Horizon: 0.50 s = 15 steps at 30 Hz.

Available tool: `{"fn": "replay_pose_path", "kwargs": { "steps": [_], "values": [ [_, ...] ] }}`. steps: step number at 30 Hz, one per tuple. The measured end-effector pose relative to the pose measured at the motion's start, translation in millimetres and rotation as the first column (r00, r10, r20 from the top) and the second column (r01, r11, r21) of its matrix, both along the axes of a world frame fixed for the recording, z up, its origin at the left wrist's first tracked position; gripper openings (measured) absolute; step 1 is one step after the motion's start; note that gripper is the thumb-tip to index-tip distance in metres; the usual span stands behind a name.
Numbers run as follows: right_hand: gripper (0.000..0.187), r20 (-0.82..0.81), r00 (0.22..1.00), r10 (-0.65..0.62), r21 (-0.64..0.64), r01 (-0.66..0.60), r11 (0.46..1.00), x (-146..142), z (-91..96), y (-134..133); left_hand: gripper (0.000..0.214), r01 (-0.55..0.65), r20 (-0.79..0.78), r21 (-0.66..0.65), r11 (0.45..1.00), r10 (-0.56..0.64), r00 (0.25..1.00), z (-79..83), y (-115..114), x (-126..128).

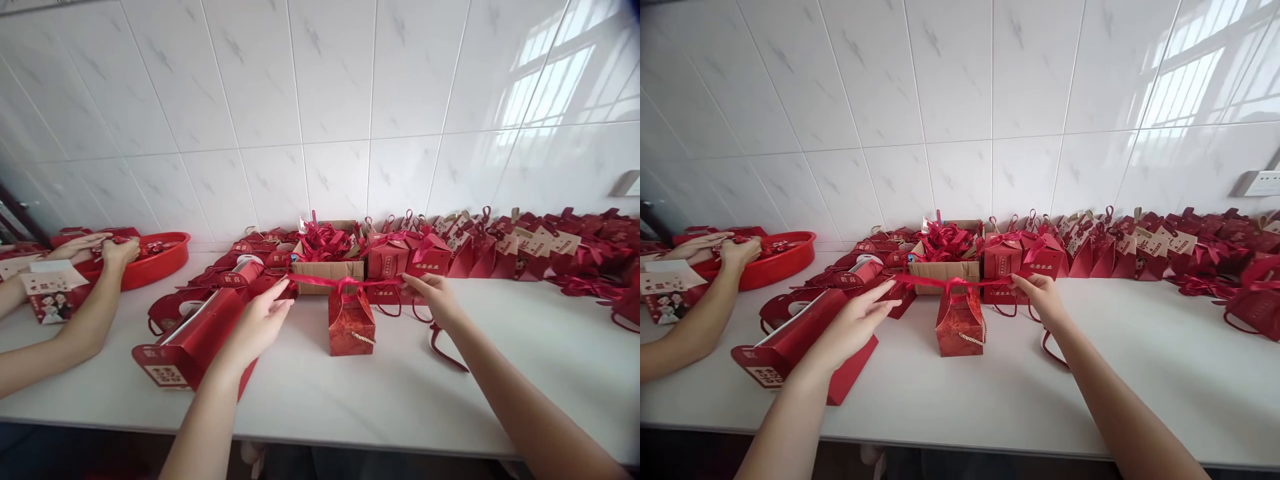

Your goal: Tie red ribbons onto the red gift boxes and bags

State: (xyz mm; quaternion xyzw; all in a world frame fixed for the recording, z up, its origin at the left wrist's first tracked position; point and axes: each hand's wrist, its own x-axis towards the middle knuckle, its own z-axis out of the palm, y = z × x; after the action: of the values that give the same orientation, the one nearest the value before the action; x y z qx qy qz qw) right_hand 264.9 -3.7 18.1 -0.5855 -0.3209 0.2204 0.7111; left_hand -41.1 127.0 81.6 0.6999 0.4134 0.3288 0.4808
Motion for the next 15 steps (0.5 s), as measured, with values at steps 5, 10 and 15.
{"fn": "replay_pose_path", "kwargs": {
  "steps": [5,10,15],
  "values": [
    [0.021,-0.274,0.954,0.118,0.169,-0.073,0.983,13.4,-21.3,-7.6,0.043,0.016,0.695,-0.182,0.983,0.117,0.71,-32.2,-9.3,19.6],
    [0.009,-0.438,0.863,0.251,0.26,-0.146,0.954,17.8,-30.3,-7.6,0.022,0.085,0.778,-0.496,0.864,0.398,0.485,-44.1,1.7,42.7],
    [0.017,-0.487,0.831,0.269,0.252,-0.161,0.954,25.1,-46.7,0.1,0.015,-0.001,0.684,-0.619,0.785,0.54,0.491,-49.6,24.4,47.7]
  ]
}}
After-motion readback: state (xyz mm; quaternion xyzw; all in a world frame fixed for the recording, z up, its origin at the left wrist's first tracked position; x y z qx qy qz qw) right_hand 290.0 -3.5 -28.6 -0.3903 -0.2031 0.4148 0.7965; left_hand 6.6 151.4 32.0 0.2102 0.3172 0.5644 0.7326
